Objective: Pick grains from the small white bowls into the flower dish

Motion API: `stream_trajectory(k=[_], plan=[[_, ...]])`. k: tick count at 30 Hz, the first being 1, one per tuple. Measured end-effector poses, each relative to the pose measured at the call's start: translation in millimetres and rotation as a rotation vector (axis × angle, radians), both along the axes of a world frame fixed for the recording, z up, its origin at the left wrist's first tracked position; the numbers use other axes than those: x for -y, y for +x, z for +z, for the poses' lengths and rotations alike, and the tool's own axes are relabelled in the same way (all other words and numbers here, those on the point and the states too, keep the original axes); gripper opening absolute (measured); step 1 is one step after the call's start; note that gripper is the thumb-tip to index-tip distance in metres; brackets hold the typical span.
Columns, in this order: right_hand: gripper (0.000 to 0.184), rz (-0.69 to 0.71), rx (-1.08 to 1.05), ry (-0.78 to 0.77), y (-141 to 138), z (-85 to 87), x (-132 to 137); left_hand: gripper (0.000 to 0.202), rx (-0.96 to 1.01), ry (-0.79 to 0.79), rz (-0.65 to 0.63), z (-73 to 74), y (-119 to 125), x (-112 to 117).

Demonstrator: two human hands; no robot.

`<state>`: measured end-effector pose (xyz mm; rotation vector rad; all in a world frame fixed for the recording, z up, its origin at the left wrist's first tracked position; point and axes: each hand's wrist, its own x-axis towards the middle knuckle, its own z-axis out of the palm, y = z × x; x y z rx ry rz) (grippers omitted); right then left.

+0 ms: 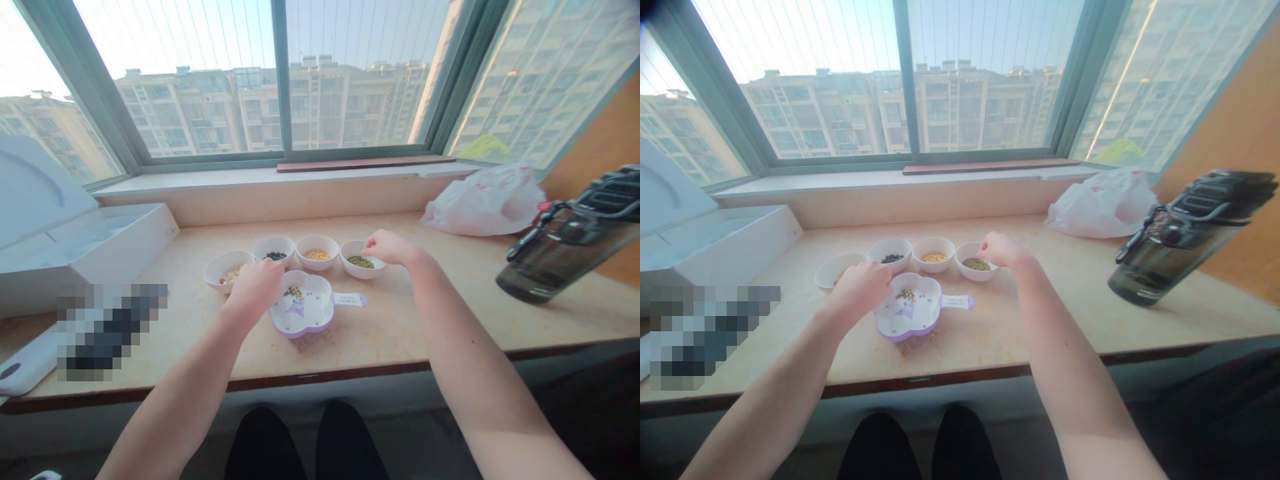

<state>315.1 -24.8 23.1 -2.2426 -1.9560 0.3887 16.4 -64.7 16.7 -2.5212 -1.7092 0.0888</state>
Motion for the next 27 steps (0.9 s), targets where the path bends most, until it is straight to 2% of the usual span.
stream_trajectory(k=[6,9,12,15,20,22,24,25,27], plan=[[0.014,0.048,-0.072,0.055,-1,-2.3,1,0.034,0.054,0.038,-0.035,12.3,-2,3],[0.017,0.089,-0.131,0.088,1,-5.1,0,0.035,0.257,0.036,-0.114,13.3,-4,-4],[0.02,0.132,-0.203,0.075,4,-6.7,-2,0.031,0.578,0.013,-0.185,8.0,-3,-13],[0.021,0.137,-0.237,0.058,6,-7.3,-3,0.025,0.887,-0.086,-0.159,0.0,1,-20],[0.024,0.114,-0.249,0.038,8,-7.8,-4,0.022,1.252,-0.389,-0.141,-7.2,7,-21],[0.024,0.1,-0.269,0.118,3,-7.1,-3,0.023,1.324,-0.459,-0.131,-7.2,7,-20],[0.02,0.122,-0.361,0.261,-8,-5.9,0,0.026,1.368,-0.494,-0.131,-6.5,7,-19],[0.019,0.156,-0.437,0.338,-16,-5.4,2,0.028,1.383,-0.507,-0.136,-6.2,7,-19],[0.027,0.308,-0.646,0.383,-34,-5.2,9,0.032,1.404,-0.536,-0.15,-5.9,7,-20]])
